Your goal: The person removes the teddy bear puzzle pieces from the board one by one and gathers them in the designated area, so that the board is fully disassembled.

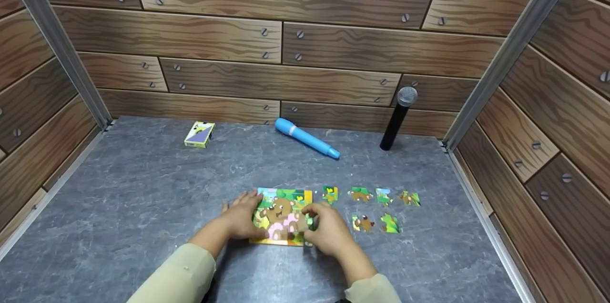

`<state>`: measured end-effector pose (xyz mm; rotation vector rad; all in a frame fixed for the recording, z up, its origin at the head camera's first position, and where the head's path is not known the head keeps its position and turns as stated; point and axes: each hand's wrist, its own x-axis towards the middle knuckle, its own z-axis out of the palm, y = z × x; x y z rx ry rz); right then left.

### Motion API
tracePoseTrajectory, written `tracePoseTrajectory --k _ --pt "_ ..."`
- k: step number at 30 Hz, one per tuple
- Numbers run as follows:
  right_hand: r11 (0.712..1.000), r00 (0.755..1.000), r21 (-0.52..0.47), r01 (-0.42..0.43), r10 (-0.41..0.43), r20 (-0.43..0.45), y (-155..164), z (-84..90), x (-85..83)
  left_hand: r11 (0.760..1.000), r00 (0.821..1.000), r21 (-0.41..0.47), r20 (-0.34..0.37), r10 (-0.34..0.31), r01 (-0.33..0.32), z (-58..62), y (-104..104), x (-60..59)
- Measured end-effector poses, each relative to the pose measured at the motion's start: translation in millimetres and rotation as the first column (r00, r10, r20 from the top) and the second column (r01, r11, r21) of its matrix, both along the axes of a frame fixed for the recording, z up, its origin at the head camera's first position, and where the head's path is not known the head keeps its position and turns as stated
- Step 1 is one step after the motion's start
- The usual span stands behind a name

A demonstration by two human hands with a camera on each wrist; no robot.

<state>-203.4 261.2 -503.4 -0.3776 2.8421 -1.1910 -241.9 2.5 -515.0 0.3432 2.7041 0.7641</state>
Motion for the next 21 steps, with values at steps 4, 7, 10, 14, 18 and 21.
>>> tracePoseTrajectory --k 4,7,10,14,18,21 --pt "1.000 1.000 -0.011 0.012 -0.012 0.016 8.5 3.8 -0.1 1.000 1.000 0.005 -0.003 0.003 -0.003 -0.2 -0.7 -0.1" --pt "1.000 1.000 -0.024 0.013 -0.013 0.022 16.1 5.6 0.8 1.000 1.000 0.005 -0.004 0.005 -0.005 -0.2 -0.9 -0.3" --pt "1.000 1.000 -0.024 0.021 -0.021 0.003 24.6 7.9 1.9 1.000 1.000 0.003 0.001 0.009 -0.009 0.0 -0.8 -0.5" --pt "0.998 0.998 -0.030 0.055 -0.056 -0.028 38.5 10.9 3.3 1.000 1.000 -0.002 0.007 0.008 -0.008 0.3 -0.5 -0.4" --pt "0.996 0.994 -0.049 0.080 -0.083 -0.076 55.9 13.9 5.1 1.000 1.000 -0.009 0.011 -0.004 0.004 1.2 -0.4 0.3" --pt "0.994 0.988 -0.073 0.081 -0.090 -0.126 69.8 17.4 5.8 1.000 1.000 -0.010 0.011 -0.009 0.009 2.1 -0.6 0.3"
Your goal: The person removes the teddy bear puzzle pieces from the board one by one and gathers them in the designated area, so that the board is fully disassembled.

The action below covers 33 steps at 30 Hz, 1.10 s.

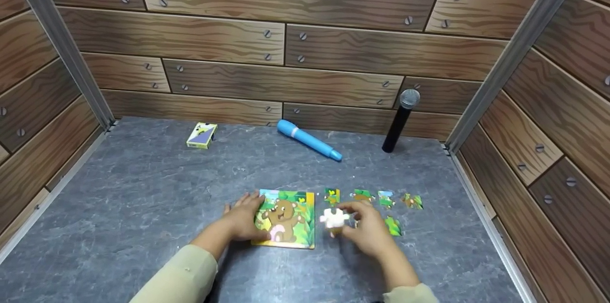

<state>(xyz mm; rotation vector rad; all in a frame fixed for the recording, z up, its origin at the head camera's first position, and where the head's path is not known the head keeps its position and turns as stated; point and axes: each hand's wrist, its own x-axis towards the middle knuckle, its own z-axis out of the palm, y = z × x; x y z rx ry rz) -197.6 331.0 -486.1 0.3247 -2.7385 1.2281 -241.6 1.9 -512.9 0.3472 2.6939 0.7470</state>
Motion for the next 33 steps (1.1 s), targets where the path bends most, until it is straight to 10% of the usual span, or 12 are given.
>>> tracePoseTrajectory --k 33 --pt "0.981 0.984 0.080 0.179 -0.179 0.001 130.0 -0.8 7.0 1.000 1.000 -0.004 -0.001 0.004 -0.004 -0.1 -0.4 0.5"
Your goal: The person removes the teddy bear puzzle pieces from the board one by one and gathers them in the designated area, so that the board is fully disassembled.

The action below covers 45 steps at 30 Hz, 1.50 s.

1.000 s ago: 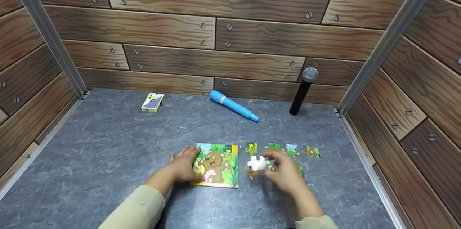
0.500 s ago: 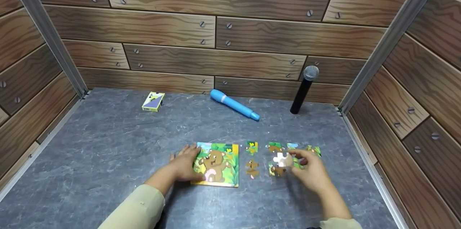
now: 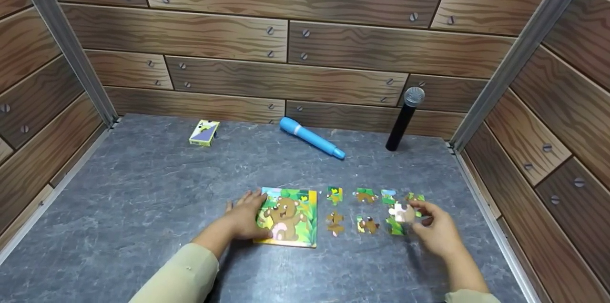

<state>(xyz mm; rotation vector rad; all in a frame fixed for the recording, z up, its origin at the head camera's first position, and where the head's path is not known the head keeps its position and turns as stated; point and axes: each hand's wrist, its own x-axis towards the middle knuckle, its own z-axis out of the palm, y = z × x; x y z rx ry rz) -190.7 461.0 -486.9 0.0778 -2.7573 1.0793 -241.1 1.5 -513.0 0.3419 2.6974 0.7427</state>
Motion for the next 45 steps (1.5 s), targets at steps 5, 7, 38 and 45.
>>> tracePoseTrajectory --k 5,7,38,45 --pt "1.000 1.000 0.005 0.005 -0.005 0.015 11.7 -5.3 0.2 1.000 1.000 0.002 -0.002 0.001 -0.001 0.0 -0.3 0.5" --pt "1.000 0.999 0.012 0.011 -0.011 0.034 17.2 -7.2 0.1 1.000 1.000 0.006 -0.004 0.002 -0.002 -0.4 -0.3 0.7" --pt "0.993 0.962 0.111 0.032 -0.061 0.267 57.6 -40.0 -8.3 1.000 1.000 -0.002 -0.006 -0.009 0.009 -2.3 -0.6 -0.4" --pt "0.992 0.957 0.116 0.058 -0.088 0.277 58.4 -40.9 -11.0 1.000 1.000 -0.006 -0.003 -0.012 0.012 -2.6 0.0 -1.3"
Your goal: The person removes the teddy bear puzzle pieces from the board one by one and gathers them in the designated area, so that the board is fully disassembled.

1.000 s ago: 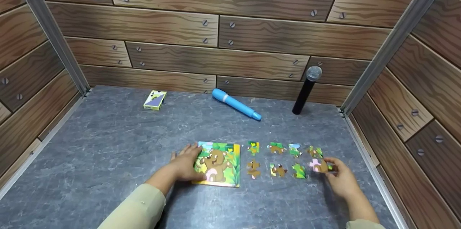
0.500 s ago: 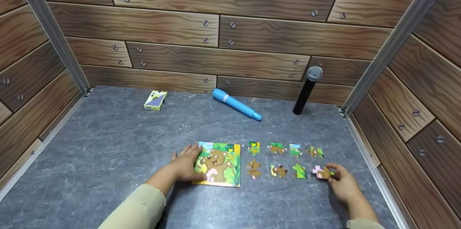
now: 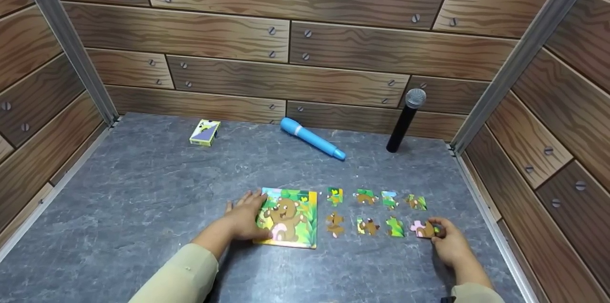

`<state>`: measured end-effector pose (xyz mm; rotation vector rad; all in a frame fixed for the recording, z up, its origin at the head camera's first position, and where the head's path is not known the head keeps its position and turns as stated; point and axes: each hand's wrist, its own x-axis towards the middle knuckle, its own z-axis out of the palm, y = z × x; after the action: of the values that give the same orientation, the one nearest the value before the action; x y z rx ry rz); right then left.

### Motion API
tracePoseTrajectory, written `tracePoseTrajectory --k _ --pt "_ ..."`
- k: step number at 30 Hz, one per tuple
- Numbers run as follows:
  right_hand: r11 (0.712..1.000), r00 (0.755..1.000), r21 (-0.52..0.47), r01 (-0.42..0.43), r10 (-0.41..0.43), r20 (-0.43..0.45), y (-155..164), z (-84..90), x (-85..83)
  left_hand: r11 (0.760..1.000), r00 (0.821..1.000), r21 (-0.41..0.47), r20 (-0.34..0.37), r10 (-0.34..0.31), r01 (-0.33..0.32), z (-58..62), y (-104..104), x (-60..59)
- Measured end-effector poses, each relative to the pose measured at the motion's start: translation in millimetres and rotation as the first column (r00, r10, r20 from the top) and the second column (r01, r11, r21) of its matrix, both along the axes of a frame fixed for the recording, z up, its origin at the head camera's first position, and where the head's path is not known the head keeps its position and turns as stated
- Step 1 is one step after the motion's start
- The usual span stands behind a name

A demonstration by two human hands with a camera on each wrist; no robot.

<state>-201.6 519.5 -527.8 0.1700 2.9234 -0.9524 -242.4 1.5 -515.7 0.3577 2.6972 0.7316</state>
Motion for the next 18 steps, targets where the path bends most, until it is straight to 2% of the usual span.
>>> tracePoseTrajectory --k 6,18 --pt "1.000 0.999 -0.010 0.020 -0.020 0.034 -1.4 0.9 0.0 1.000 1.000 0.004 0.003 0.001 -0.001 -0.6 0.4 1.0" --pt "0.999 0.999 0.029 0.024 -0.025 0.027 -4.8 1.2 -3.0 1.000 1.000 0.026 0.013 0.009 -0.009 -0.9 -0.6 0.4"
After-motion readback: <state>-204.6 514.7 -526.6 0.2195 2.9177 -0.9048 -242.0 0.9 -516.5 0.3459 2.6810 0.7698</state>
